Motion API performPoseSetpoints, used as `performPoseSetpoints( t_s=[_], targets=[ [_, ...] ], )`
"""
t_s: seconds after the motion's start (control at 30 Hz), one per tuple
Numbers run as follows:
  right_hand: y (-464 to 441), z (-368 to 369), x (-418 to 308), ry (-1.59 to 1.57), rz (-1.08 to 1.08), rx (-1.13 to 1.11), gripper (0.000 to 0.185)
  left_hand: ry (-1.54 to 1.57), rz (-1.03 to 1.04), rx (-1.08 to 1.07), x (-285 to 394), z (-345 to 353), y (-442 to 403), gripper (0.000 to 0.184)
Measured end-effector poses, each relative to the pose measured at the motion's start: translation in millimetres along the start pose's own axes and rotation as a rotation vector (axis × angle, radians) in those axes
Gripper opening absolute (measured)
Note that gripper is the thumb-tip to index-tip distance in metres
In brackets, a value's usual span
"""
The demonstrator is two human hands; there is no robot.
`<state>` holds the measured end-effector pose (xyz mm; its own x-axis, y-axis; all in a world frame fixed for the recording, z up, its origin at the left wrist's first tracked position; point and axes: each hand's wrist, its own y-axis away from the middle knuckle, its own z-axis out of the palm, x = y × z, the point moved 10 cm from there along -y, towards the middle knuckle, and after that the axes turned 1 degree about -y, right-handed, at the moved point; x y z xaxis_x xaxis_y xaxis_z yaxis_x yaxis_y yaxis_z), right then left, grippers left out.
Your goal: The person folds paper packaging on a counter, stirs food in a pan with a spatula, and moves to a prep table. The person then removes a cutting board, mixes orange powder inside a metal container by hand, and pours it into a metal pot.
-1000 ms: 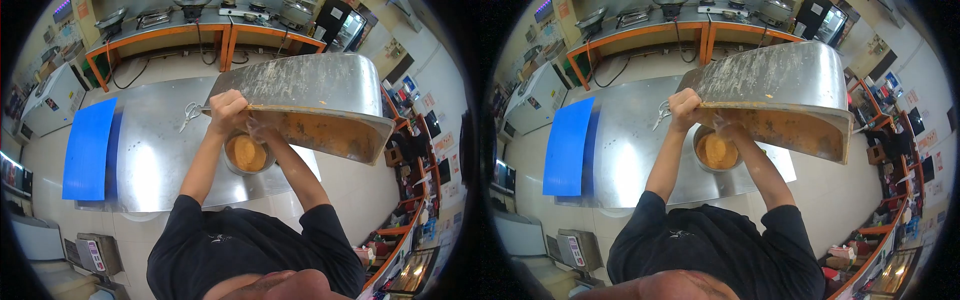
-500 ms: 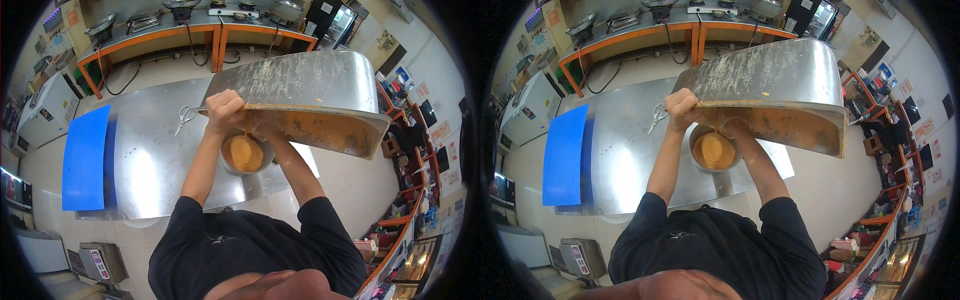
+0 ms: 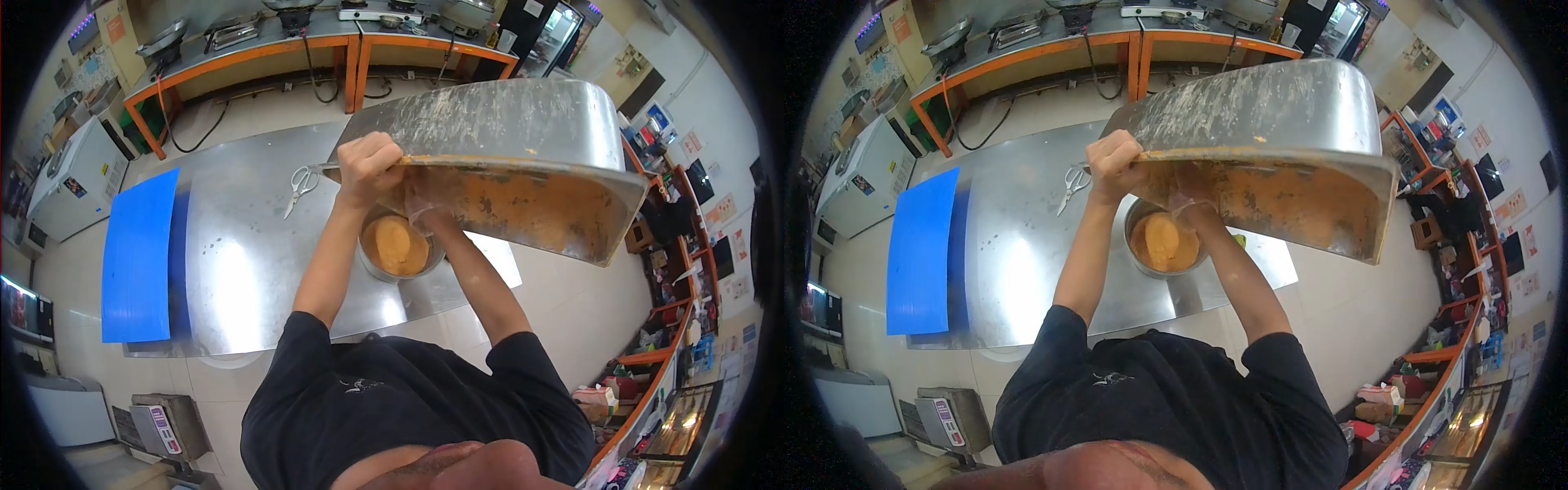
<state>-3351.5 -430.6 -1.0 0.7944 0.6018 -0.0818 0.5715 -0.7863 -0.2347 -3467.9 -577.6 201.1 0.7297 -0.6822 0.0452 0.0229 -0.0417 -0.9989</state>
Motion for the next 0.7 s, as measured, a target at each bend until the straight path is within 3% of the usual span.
performPoseSetpoints(
  t_s=[0.07, 0.17, 0.3, 0.47, 0.57, 0.7],
  targets=[
    [8, 34, 3, 0.095, -0.061, 0.052, 0.046, 0.016, -0.024, 0.010, 1, -1, -3, 0.023],
    [38, 30, -15, -0.077, 0.101, -0.144, 0.047, -0.004, -0.100, -0.015, -13, 9, 10, 0.021],
    [7, -12, -29, -0.121, 0.014, 0.056, 0.046, 0.049, -0.166, -0.008, -14, 15, 18, 0.022],
    [-37, -64, -77, -0.242, -0.081, 0.003, 0.052, 0.054, -0.176, 0.028, -5, 14, 11, 0.023],
    [-31, 5, -30, -0.100, -0.115, 0.285, 0.056, 0.053, -0.226, 0.036, -11, 10, 15, 0.023],
    [28, 13, 5, 0.071, -0.015, -0.031, 0.056, 0.026, -0.350, 0.049, -19, 15, 27, 0.022]
  ],
)
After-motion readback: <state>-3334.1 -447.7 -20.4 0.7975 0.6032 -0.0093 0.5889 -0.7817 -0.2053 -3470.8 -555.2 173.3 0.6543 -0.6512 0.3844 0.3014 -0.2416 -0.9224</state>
